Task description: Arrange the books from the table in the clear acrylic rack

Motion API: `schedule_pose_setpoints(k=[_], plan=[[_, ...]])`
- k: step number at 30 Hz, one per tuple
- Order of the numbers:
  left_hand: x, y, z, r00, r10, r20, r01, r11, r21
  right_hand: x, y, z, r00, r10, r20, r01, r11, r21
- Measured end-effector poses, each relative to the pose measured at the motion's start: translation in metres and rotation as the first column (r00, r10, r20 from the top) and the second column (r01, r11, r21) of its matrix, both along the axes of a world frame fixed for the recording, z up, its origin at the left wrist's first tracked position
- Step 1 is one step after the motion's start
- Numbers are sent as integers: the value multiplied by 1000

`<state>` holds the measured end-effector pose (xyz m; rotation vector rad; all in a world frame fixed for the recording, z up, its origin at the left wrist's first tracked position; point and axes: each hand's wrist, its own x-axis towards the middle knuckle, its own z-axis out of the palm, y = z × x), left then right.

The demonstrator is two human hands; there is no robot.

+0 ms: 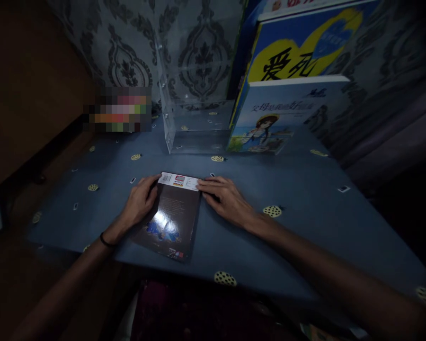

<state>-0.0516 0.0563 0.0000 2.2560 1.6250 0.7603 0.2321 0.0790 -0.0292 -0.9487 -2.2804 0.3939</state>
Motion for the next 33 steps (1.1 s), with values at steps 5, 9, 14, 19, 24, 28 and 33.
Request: schedule_pose_setpoints(k=[5, 9, 14, 19, 24, 28, 33], plan=[[-9, -16, 8, 984, 28, 179, -2, 989, -146, 1, 2, 0, 999, 14, -41, -13, 1000, 21], [-17, -49, 17, 995, -102, 19, 104, 975, -198, 0, 1, 0, 999, 23, -44, -21, 999, 41], [-6, -105, 13, 898, -293, -328, 256, 955, -151, -4, -4, 1, 999, 15, -34, -13, 998, 60], [6, -135, 1, 795, -313, -520, 325, 943, -71, -5, -16, 3, 999, 21, -28, -20, 998, 58], [-7, -144, 11, 788, -321, -526, 397, 917, 35, -5, -28, 5, 999, 50, -21, -49, 997, 56], [-18, -138, 38, 901, -338, -272, 382, 915, 127, -1, -26, 12, 982, 133, -135, -136, 991, -10], [-14, -97, 66, 967, -117, 227, 59, 967, 249, 3, -21, 16, 939, 236, -252, -282, 945, -164]])
